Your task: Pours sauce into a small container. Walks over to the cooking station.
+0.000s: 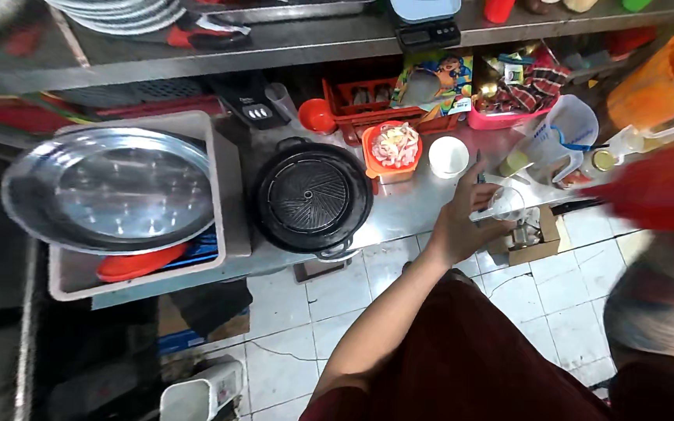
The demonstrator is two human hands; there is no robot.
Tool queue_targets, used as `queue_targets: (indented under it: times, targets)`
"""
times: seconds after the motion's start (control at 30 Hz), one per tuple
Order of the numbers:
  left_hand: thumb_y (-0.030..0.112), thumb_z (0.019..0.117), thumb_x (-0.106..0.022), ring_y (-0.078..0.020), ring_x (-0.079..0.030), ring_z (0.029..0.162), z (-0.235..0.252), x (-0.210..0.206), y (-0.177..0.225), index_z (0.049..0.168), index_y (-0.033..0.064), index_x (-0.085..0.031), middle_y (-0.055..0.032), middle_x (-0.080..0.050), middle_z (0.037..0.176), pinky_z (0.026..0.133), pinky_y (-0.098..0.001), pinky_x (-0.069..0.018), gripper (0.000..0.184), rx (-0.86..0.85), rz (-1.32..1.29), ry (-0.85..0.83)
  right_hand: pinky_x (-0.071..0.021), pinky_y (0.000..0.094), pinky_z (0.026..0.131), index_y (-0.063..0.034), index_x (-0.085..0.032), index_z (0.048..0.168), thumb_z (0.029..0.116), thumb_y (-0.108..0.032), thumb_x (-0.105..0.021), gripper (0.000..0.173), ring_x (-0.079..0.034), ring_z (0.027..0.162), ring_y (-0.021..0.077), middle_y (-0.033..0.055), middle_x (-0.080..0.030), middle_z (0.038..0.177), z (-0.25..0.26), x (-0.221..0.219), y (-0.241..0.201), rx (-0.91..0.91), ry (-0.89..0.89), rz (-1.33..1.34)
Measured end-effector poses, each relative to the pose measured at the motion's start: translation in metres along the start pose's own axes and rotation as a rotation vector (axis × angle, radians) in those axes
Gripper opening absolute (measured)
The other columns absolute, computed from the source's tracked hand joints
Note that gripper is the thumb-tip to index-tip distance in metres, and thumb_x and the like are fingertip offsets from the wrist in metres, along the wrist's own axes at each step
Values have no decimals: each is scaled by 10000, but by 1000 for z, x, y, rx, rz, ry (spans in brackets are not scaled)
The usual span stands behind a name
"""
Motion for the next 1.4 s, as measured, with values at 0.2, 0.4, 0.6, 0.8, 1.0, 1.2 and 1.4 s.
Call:
queue_targets:
  times: [0.2,0.4,0.6,0.8,1.0,1.2,1.4]
  targets:
    - [11,726,-901,-180,-695,1119,-5,8,7,1619,120,-147,-71,-669,1288,966,-386,-610,1174,17,-51,4,-561,482,950,-128,-573,1222,762,-500,-804,635,-659,1052,262,60,-664,1112,10,-32,21,-6,-14,163]
    - [39,755,-892,-164,-696,1118,-9,14,9,1628,133,-116,-52,-681,1273,965,-378,-610,1172,42,-68,-23,-588,482,918,-155,-548,1289,809,-442,-821,622,-681,1020,270,62,-676,1125,16,-45,44,-15,-41,266]
    - [22,744,-896,-147,-690,1115,-12,15,14,1628,137,-116,-47,-680,1257,967,-346,-602,1184,58,-63,-25,-621,499,860,-159,-499,1296,828,-482,-816,651,-707,960,278,59,-682,1076,20,-57,54,-31,-65,159]
    - [7,725,-904,-161,-695,1107,-14,13,13,1627,135,-128,-44,-687,1247,956,-357,-609,1197,16,-71,-3,-624,501,861,-161,-453,1347,854,-488,-798,685,-710,967,289,64,-676,1096,16,-56,59,-41,-56,82]
    - [0,712,-909,-162,-698,1095,-16,15,17,1629,155,-130,-45,-686,1241,937,-359,-615,1213,37,-86,-12,-637,492,837,-167,-487,1306,839,-483,-820,654,-722,934,273,42,-689,1055,16,-60,55,-27,-56,48]
    - [-9,704,-909,-179,-714,1053,-17,12,14,1624,158,-135,-64,-689,1216,903,-369,-631,1214,55,-156,-4,-640,486,827,-167,-498,1292,877,-456,-791,585,-730,928,275,48,-706,1058,17,-62,54,-6,-76,16]
    - [-26,715,-898,-203,-720,1026,-21,15,17,1628,242,-114,-56,-673,1232,841,-375,-649,1233,192,-262,-36,-585,464,939,-110,-485,1332,813,-428,-805,688,-668,1063,274,83,-650,1159,35,-58,30,-162,-146,251]
Point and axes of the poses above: each hand's wrist, its own z-axis towards the middle knuckle, its own x-axis out of the back of the hand, y = z × x, the point moved 2 cm from there along z, towards the middle knuckle
